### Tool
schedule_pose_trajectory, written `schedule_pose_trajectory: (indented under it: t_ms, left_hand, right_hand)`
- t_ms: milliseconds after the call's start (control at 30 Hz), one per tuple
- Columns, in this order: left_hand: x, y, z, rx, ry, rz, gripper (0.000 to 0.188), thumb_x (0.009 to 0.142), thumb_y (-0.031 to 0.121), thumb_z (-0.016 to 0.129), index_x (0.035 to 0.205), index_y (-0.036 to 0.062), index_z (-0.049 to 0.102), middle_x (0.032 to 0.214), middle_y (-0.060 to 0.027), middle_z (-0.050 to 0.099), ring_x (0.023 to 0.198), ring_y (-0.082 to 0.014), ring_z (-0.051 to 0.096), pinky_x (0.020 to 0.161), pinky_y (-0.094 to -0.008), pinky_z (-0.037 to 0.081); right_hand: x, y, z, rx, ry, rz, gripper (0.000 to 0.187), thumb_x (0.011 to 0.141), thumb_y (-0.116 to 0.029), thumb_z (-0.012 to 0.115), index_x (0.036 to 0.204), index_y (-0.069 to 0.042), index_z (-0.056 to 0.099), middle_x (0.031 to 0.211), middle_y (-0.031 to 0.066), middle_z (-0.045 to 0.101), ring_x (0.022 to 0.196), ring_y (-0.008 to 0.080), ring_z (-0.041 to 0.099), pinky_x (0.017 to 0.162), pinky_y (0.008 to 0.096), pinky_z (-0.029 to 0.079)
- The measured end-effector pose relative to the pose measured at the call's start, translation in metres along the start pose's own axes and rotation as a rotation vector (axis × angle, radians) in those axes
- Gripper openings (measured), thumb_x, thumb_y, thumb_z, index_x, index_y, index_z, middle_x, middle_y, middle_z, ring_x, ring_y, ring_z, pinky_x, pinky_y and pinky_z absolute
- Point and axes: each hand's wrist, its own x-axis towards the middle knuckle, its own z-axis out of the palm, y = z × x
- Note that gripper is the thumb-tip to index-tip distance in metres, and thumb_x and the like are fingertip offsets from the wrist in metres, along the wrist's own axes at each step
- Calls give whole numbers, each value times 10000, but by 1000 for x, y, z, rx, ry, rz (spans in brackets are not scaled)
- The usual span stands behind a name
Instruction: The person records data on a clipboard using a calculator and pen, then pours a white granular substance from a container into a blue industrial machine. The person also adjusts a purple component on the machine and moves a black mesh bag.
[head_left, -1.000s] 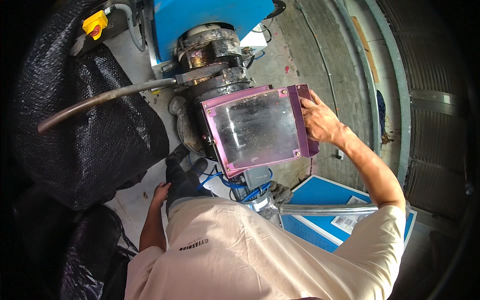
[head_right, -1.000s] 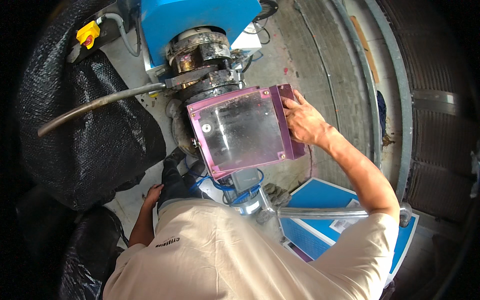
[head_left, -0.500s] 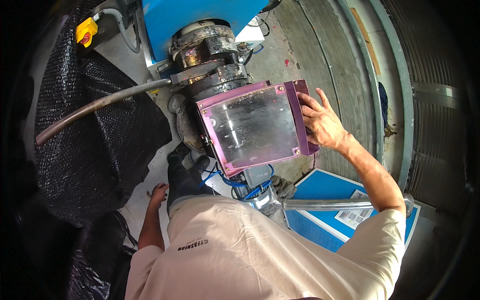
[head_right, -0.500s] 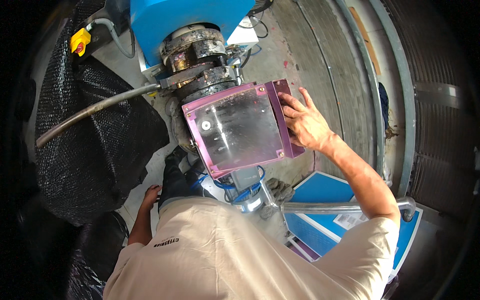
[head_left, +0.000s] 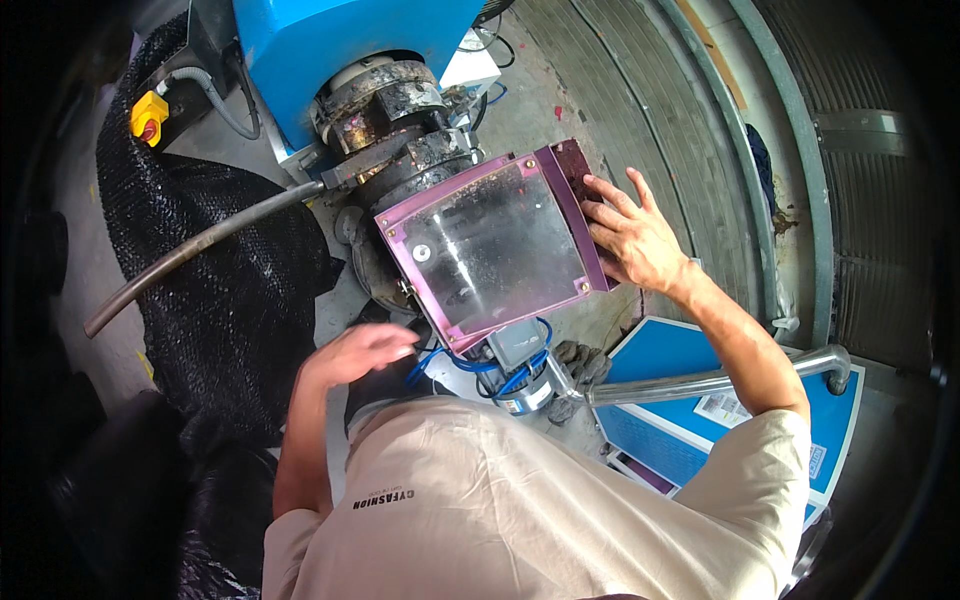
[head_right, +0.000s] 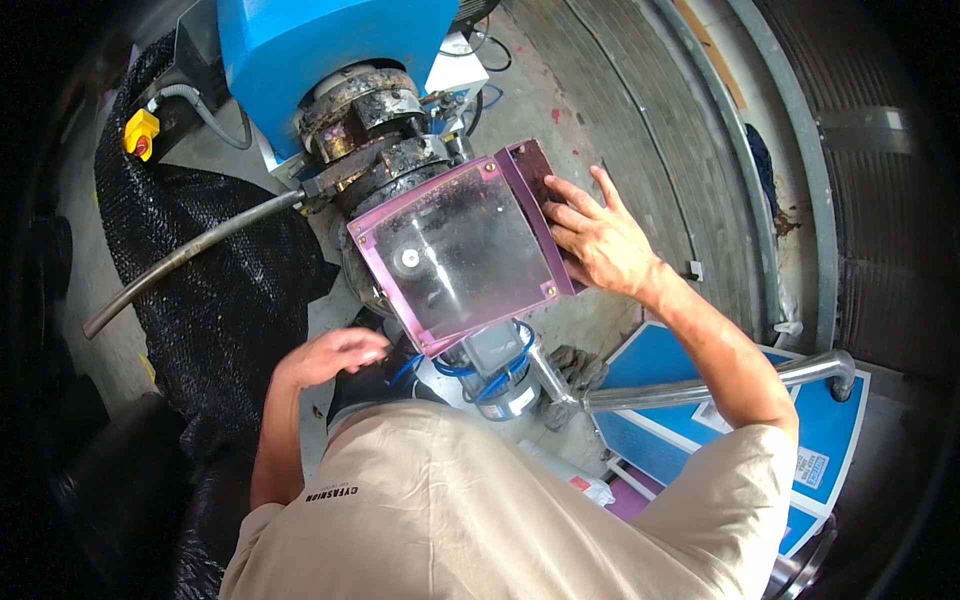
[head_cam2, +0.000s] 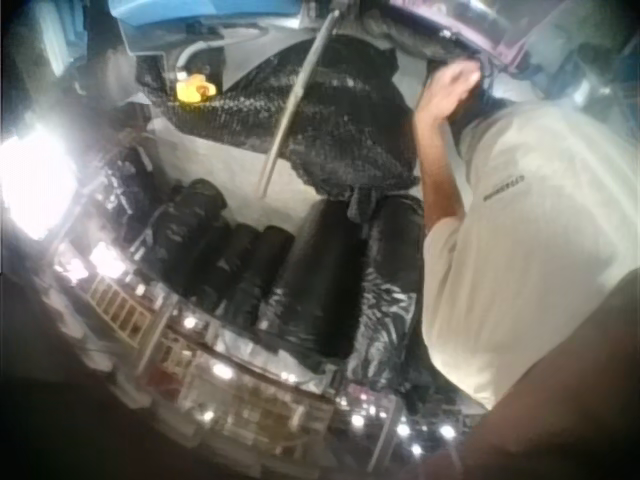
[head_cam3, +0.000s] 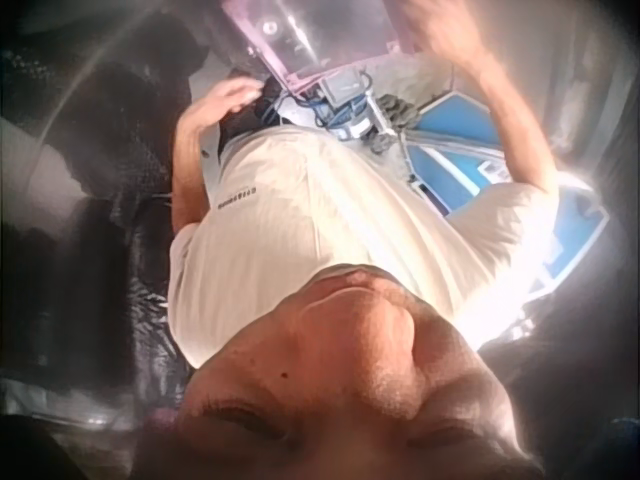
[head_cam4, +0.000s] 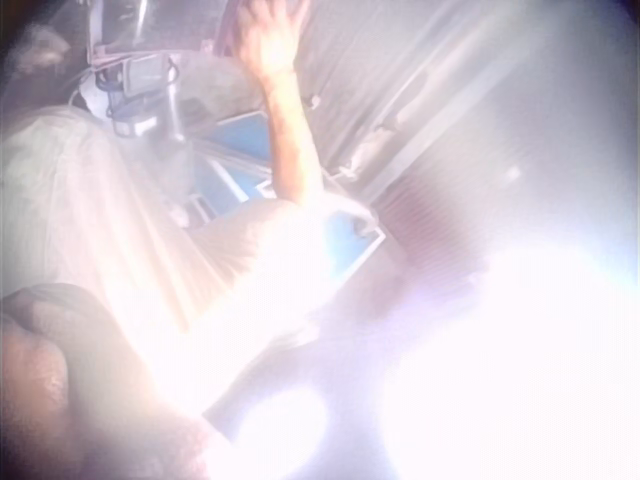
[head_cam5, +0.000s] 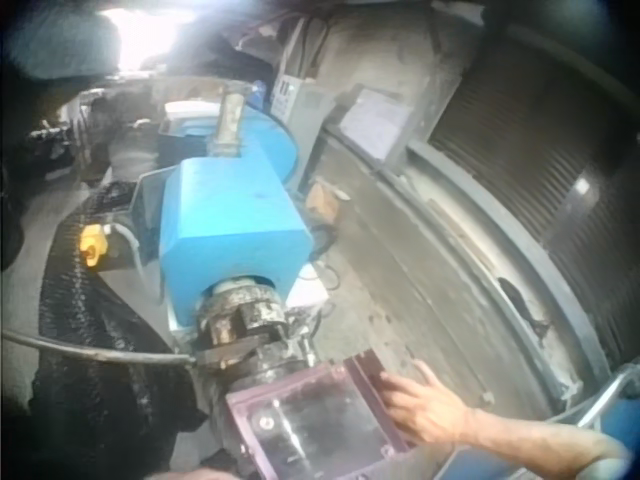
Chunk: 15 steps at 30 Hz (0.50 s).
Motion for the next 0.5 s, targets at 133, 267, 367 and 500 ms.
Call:
schedule_pose_trajectory:
  t_ms: [133, 267, 367, 500]
  left_hand:
    - [31, 157, 24, 223, -19, 460, 466, 1043, 344, 734, 1392, 41, 680, 1245, -99, 741, 1026, -156, 697, 898, -349, 571]
    - [89, 232, 37, 441, 188, 701, 428, 995, 220, 711, 1383, 41, 682, 1359, -135, 704, 1083, -252, 722, 952, -407, 567]
    - [136, 237, 41, 766, 360, 890, 456, 959, 175, 679, 1375, -13, 666, 1396, -195, 680, 1164, -360, 715, 1029, -472, 552]
    - [156, 266, 42, 1144, 151, 540, 445, 892, 132, 659, 1270, -99, 687, 1284, -301, 706, 1098, -403, 753, 1001, -466, 583]
  right_hand:
    - [1, 1, -1, 1, -10, 5, 514, 797, -261, 815, 1291, -135, 748, 1428, 47, 649, 1595, 290, 366, 1280, 722, 201]
    - [0, -1, -5, -10, -5, 17, 480, 784, -242, 821, 1241, -107, 761, 1413, 49, 655, 1588, 288, 375, 1275, 721, 213]
    - [0, -3, -3, -1, 0, 19, 425, 780, -230, 820, 1178, -90, 774, 1392, 48, 663, 1575, 287, 392, 1273, 718, 221]
    - [2, -1, -2, 5, 43, 3, 362, 784, -230, 818, 1117, -92, 783, 1359, 40, 673, 1553, 281, 418, 1268, 722, 232]
